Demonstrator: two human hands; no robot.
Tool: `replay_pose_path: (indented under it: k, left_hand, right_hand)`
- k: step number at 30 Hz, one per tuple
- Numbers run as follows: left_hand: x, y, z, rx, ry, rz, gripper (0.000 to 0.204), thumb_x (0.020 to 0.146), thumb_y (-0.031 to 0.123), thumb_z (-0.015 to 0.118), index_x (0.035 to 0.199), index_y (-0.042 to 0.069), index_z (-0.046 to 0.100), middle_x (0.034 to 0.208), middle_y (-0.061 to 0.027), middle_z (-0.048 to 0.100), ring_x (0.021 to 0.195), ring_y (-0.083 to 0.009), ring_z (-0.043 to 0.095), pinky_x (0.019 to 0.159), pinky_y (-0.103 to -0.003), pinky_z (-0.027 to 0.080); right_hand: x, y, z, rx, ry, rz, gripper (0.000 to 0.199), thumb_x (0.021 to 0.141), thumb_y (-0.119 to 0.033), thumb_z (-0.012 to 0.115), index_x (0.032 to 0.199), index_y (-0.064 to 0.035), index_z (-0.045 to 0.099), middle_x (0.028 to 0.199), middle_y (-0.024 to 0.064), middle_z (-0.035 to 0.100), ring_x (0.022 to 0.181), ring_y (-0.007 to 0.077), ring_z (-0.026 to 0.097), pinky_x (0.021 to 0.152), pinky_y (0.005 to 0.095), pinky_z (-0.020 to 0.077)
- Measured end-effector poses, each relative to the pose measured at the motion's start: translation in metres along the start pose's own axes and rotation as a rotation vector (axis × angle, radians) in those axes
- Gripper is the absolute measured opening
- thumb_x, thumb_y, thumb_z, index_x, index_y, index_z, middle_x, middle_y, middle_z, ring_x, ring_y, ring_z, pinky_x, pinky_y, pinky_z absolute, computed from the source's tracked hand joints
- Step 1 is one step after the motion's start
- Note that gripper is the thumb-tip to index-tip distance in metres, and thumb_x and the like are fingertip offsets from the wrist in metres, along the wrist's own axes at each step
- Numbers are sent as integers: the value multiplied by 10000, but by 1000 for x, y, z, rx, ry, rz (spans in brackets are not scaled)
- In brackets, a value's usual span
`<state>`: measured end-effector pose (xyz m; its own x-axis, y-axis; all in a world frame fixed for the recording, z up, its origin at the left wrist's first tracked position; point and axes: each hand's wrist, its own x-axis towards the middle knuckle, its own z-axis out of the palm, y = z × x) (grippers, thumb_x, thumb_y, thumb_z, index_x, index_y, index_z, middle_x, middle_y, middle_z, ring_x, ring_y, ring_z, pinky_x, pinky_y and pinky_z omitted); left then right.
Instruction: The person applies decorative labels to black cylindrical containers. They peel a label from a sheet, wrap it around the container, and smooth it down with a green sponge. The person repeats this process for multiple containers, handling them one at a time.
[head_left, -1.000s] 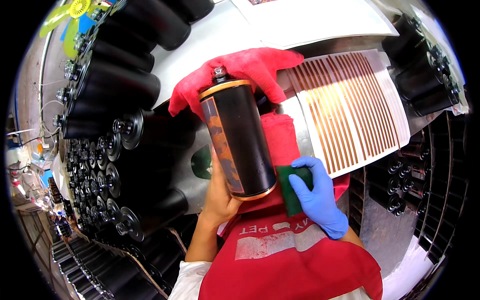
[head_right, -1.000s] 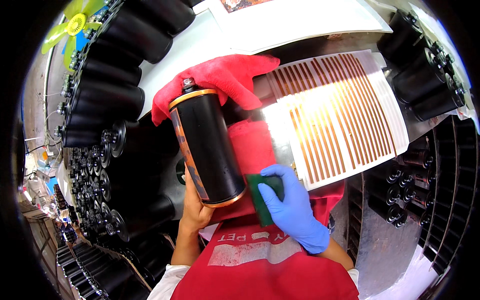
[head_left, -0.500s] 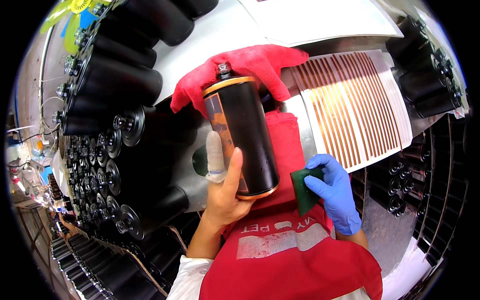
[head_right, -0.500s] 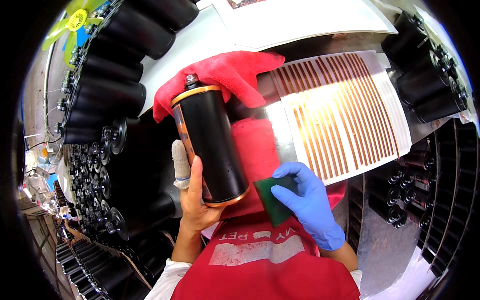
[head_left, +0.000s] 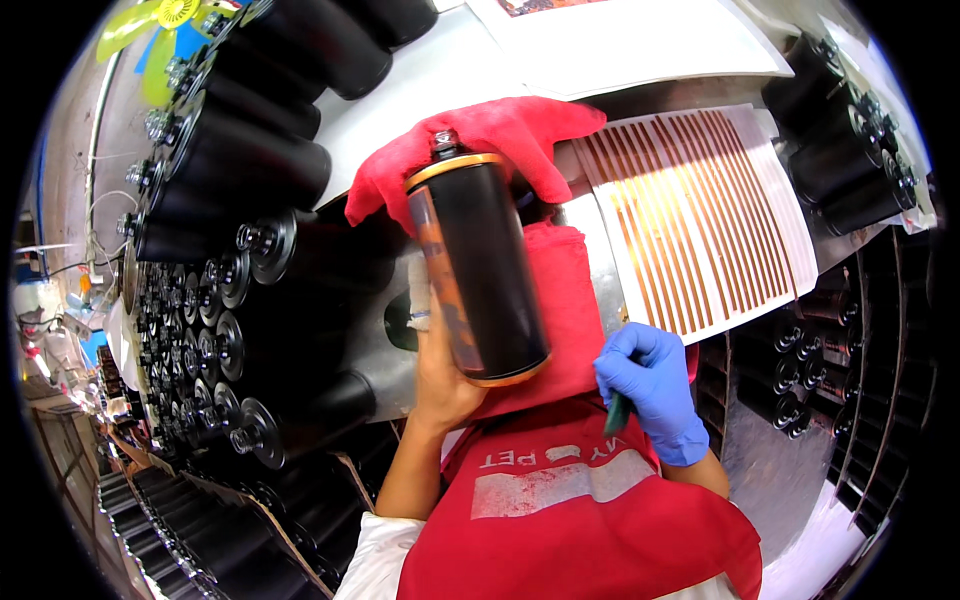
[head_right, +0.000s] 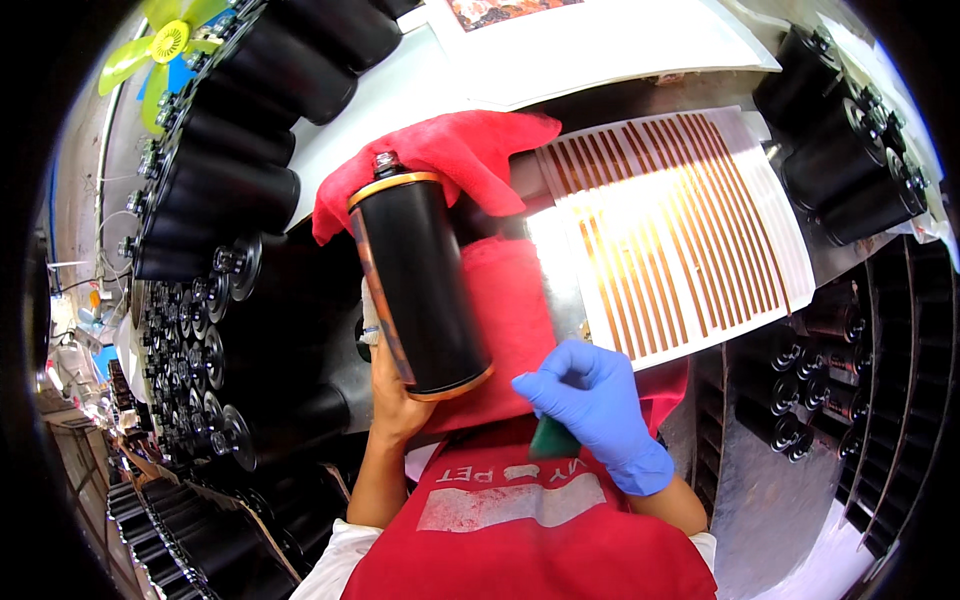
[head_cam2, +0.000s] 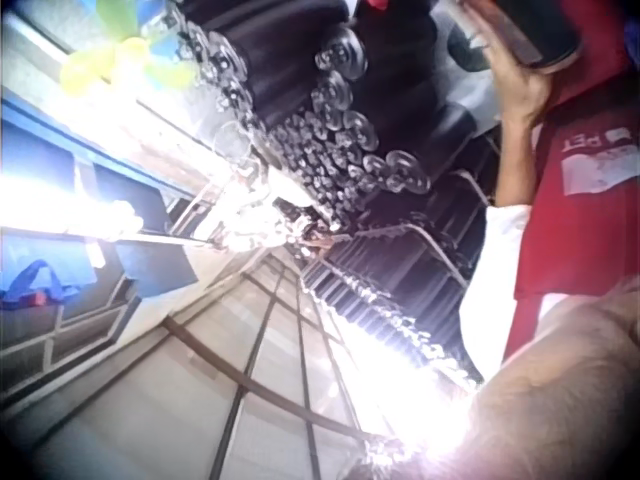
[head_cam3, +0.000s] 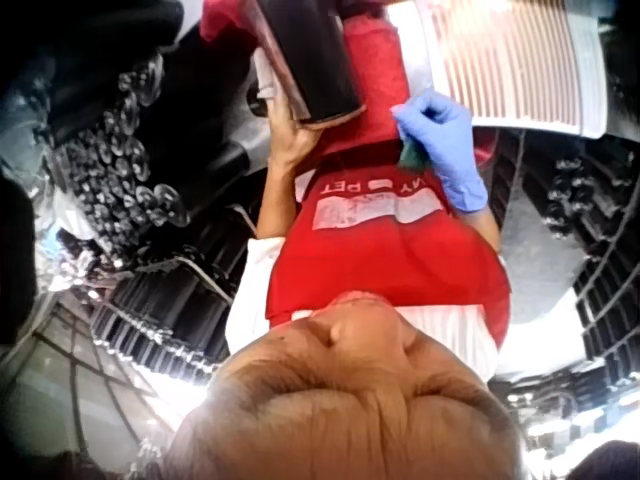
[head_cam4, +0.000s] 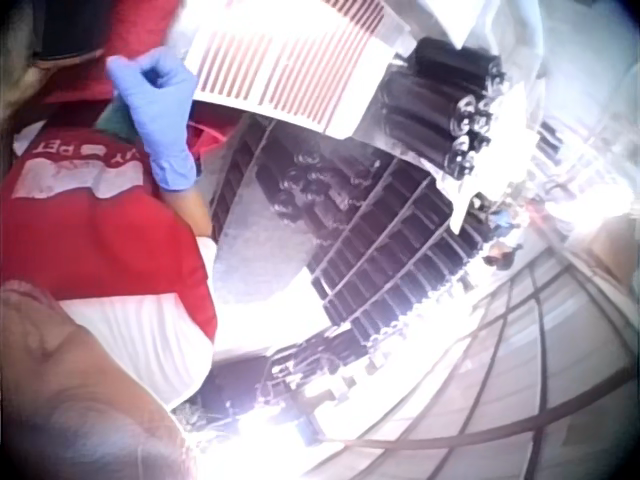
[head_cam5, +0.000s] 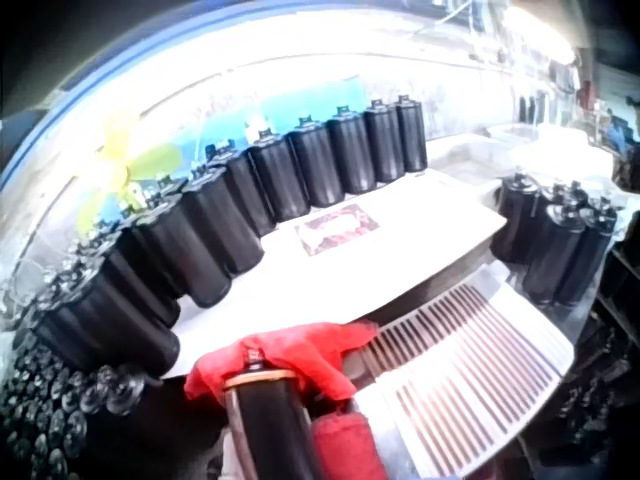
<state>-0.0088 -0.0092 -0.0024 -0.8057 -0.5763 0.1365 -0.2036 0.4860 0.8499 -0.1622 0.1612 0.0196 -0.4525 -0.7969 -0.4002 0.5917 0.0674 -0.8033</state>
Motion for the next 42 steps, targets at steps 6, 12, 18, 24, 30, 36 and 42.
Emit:
replay_pose_path:
  k: [6,12,18,24,30,36,42]
  left_hand:
    - [2,35,-2,365,139,290,1030,636,140,838,1393,-102,184,1243,-257,512,1176,-340,509,954,-389,409]
    - [-5,18,9,-236,198,78,1025,660,81,817,1404,-99,135,1191,-225,559,1037,-290,609,833,-333,486]
    - [-7,27,1,21,294,260,902,649,63,805,1364,-102,281,1244,-258,516,1098,-348,569,883,-349,469]
    - [-10,18,10,-217,282,87,821,652,83,814,1325,-93,379,1265,-279,486,1108,-352,554,888,-356,471]
    - [-12,22,-7,73,264,340,808,618,41,811,1312,-68,411,1338,-307,398,1190,-394,481,984,-375,396]
    - [-20,23,-15,-1014,57,-100,833,735,-53,688,1422,-31,217,1423,-162,297,1335,-229,297,1071,-352,280]
    - [-19,16,-18,-1052,29,-157,766,753,-133,575,1424,-20,224,1456,-134,253,1346,-209,286,1073,-343,287]
  right_hand:
    - [7,-12,21,-417,-37,-214,421,690,1,736,1080,-76,596,942,0,586,547,-16,433,495,135,373]
    - [9,-9,34,-617,-74,-243,456,686,12,726,1113,-83,597,895,-7,550,537,-15,413,482,136,350]
    - [8,-10,35,-558,-18,-270,414,702,28,697,1094,-59,595,865,-3,539,545,-8,427,494,134,366]
    - [6,-10,45,-655,-78,-289,480,671,-17,766,1114,-93,598,838,-13,516,602,15,446,526,140,379]
    - [10,-7,49,-714,-59,-354,521,658,-49,804,1126,-91,581,825,-13,503,658,38,466,554,156,402]
    - [13,-7,52,-708,-35,-289,474,659,-34,797,1078,-88,579,892,-14,550,724,42,506,580,169,423]
    - [13,-7,52,-681,-26,-269,473,650,-21,796,1064,-88,578,904,-18,561,737,39,506,588,168,420]
